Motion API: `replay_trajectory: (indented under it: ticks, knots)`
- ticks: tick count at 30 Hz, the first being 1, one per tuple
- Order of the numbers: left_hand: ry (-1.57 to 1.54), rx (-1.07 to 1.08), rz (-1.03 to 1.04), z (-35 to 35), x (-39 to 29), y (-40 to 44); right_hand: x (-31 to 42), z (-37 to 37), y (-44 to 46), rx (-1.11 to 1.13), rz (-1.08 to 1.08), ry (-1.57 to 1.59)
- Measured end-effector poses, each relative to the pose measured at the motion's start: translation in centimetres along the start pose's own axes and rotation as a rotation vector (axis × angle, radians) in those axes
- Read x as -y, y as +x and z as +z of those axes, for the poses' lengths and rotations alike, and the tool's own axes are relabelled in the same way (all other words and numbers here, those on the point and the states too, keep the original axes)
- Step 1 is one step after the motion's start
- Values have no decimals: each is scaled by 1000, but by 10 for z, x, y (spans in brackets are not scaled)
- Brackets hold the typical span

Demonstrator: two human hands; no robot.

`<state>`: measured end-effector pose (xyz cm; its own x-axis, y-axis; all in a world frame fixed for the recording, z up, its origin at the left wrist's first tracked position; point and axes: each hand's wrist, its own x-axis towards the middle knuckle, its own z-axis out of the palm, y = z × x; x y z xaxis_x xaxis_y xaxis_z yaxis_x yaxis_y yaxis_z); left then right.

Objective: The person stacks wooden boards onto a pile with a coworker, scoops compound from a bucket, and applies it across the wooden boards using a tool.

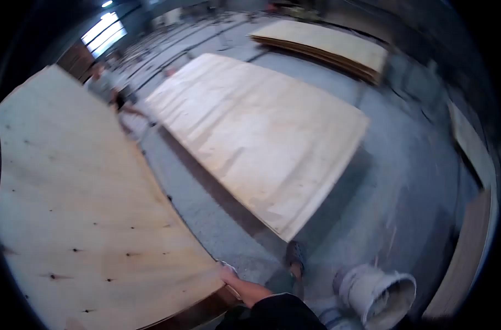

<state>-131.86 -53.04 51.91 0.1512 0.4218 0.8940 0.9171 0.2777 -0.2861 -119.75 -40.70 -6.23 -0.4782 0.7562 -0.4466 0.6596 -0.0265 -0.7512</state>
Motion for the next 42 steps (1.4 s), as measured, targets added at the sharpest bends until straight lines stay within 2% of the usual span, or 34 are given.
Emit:
replay_trajectory:
  ticks: [1,4,6,7,8,9,10,13,16,18,20,25,29,31,32,34,35,36,37,38,39,40,41,42]
  knots:
    - [-200,16,-35,11,-5,12,37,-6,-15,-28,3,72]
    - [-706,104,-56,23,-107,52,22,-78,-92,-180,90,425]
    - [-987,177,-42,19,-189,85,-54,-52,-71,-287,92,427]
    - [-1127,200,-34,23,-225,101,-67,-84,-99,-325,117,437]
    - [-1233,259,-27,90,-244,124,-39,-135,-47,-198,263,583]
    - [-1327,296,-21,96,-276,139,-41,-172,-62,-74,384,723]
    - [-1416,336,-13,102,-306,152,-59,-187,-71,-90,404,731]
    - [-1583,432,-7,131,-393,184,-116,-225,-51,93,366,1234]
    - [-1634,558,-16,159,-451,189,-165,-207,-34,117,338,1295]
    - [-1598,722,-13,184,-466,168,-192,-177,-20,124,328,1271]
    - [-1531,899,-8,213,-445,132,-211,-139,-10,119,328,1243]
    - [-1300,1070,-190,263,-378,60,-252,-47,-12,61,366,1164]
    - [-1293,1096,-245,266,-346,52,-262,20,-50,-138,371,1062]
    - [-1476,1049,-301,255,-337,49,-265,44,-69,-292,248,1078]
    - [-1543,1007,-294,244,-343,44,-261,33,-84,-247,136,1288]
    - [-1542,1130,-456,247,-332,2,-250,24,-124,-144,2,1268]
    - [-1680,1166,-516,244,-340,-20,-231,0,-151,-236,90,1164]
    - [-1781,1219,-641,241,-344,-54,-213,-23,-178,-403,322,1022]
    - [-1833,1273,-611,255,-347,-108,-186,-59,-210,-564,574,899]
    - [-1711,1558,-994,258,-346,-150,-164,-88,-248,-708,773,823]
    - [-1597,1804,-1170,281,-331,-226,-147,-120,-294,-757,848,829]
    - [-1640,2047,-1489,279,-320,-270,-145,-157,-347,-729,864,894]
    - [-1028,2080,-2142,237,-330,-269,-132,-160,-413,-685,897,972]
    - [-997,2060,-2065,235,-325,-302,-93,-193,-459,-925,858,963]
